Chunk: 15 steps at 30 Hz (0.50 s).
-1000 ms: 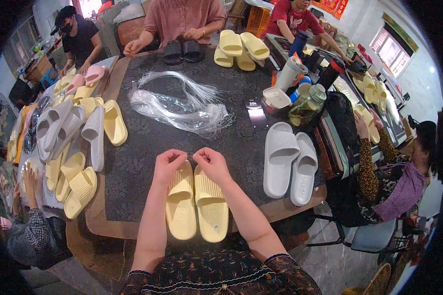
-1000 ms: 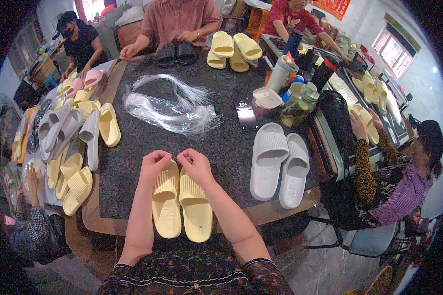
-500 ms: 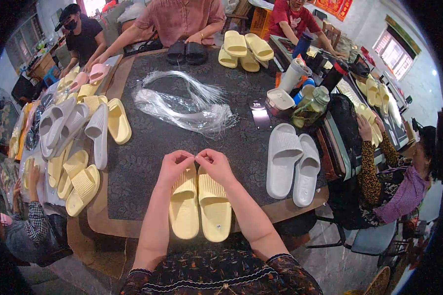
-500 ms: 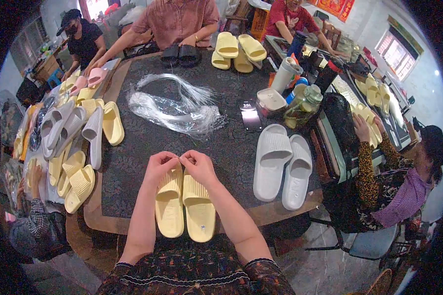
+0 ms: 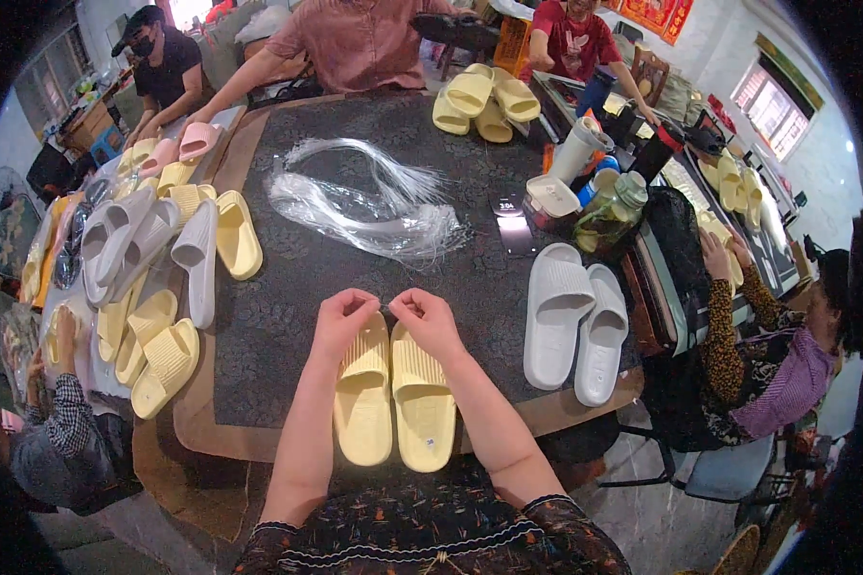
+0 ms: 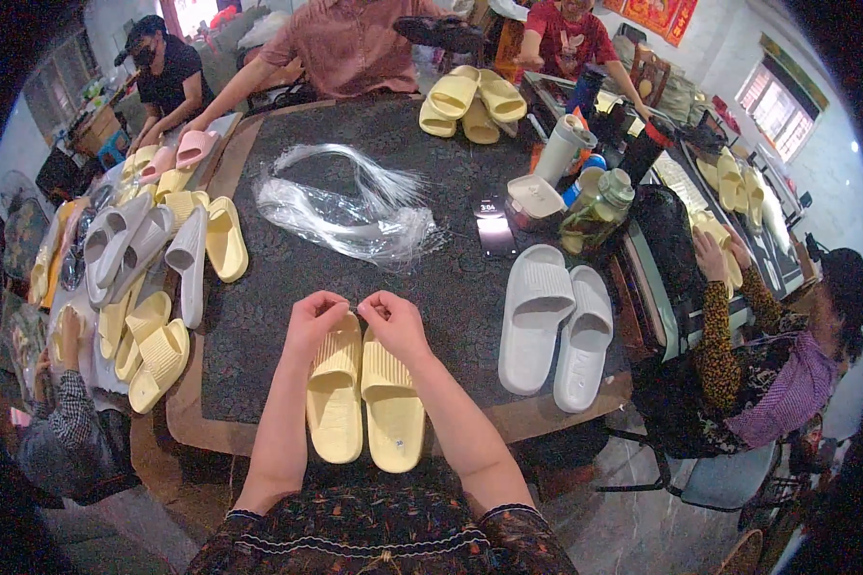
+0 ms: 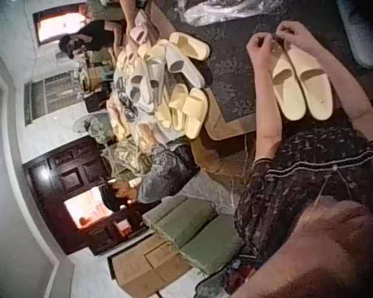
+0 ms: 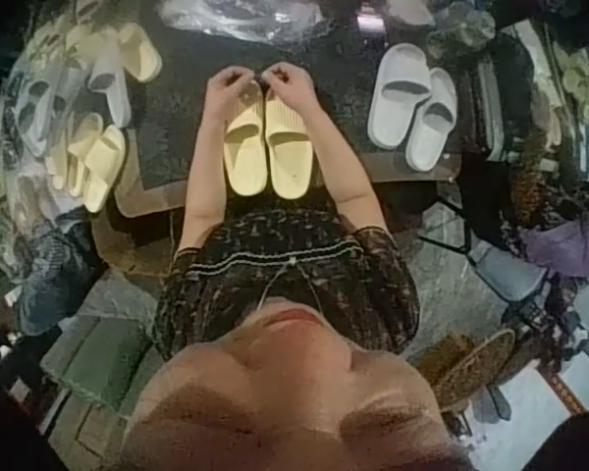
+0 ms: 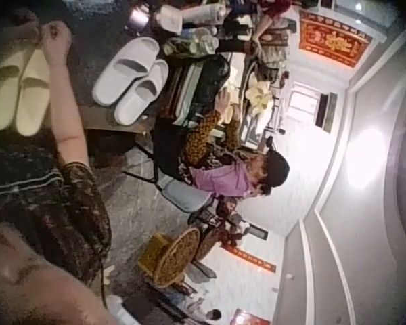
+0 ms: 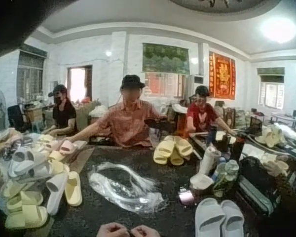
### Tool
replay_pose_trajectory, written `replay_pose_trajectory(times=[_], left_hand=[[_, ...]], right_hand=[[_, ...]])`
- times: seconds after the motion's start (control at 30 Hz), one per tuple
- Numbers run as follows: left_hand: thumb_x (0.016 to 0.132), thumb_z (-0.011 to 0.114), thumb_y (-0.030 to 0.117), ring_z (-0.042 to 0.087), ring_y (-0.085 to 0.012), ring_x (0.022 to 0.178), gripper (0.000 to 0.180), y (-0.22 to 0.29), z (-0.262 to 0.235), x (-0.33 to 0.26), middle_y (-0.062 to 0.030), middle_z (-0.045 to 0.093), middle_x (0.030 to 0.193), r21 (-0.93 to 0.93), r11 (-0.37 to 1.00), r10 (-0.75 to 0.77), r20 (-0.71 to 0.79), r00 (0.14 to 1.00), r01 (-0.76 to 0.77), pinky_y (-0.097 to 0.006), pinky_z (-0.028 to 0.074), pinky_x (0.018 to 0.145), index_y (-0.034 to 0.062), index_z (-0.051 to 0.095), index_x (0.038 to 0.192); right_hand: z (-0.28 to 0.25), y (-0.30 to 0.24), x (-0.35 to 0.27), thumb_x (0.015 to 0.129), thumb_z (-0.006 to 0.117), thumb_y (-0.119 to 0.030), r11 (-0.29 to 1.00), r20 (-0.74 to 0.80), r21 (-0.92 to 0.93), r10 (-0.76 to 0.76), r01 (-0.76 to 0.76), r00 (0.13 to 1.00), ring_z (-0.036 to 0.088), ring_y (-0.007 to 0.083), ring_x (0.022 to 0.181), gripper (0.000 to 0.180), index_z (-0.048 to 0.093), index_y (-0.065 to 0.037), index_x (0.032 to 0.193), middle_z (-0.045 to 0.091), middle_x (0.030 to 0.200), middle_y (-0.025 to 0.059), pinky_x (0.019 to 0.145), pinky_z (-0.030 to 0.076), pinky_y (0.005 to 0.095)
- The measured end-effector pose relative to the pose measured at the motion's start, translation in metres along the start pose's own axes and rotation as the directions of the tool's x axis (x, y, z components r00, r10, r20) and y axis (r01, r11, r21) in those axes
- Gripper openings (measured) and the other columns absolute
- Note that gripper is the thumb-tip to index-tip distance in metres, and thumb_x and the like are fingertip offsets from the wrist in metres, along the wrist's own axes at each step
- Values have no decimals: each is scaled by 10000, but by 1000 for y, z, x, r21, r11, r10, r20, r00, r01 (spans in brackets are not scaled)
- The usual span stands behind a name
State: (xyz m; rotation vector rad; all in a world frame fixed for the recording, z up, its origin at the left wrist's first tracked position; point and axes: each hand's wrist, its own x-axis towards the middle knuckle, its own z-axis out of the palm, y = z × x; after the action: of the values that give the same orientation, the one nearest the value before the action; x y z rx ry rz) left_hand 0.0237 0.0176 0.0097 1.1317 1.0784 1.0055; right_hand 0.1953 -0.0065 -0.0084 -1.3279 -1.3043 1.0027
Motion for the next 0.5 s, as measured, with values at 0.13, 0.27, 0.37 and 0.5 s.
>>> replay_pose_trajectory(times=[0.13,0.27,0.37,0.5], left_hand=[[828,679,118,582,-64,725,121,-5,-3,2,1,644,791,159,984,61,103,993,-77,-225,465,662,28,666,908],[815,685,107,584,-61,744,137,-3,-4,2,-3,649,794,-35,999,-2,-22,1000,1,-228,467,670,12,666,913],[823,672,99,588,-64,734,114,4,1,-3,-9,651,795,193,977,70,117,991,-92,-226,464,657,16,664,901],[817,681,105,573,-56,713,121,-3,-3,3,1,642,785,-18,1000,10,-36,999,-11,-218,455,640,18,665,899]], right_hand=[[1,2,1,852,657,-209,999,46,-40,-15,17,999,526,69,595,186,648,-24,869,615,668,7,563,435,254],[2,-5,1,852,660,-211,1000,-10,9,-7,7,1000,516,68,585,189,646,-23,864,610,664,5,553,426,252],[0,-3,0,860,656,-190,999,40,-40,8,-6,999,499,47,607,165,643,-26,867,598,686,-22,562,412,228],[2,4,2,848,664,-191,999,-59,48,-21,24,998,514,62,590,169,642,-24,851,606,663,5,558,429,245]])
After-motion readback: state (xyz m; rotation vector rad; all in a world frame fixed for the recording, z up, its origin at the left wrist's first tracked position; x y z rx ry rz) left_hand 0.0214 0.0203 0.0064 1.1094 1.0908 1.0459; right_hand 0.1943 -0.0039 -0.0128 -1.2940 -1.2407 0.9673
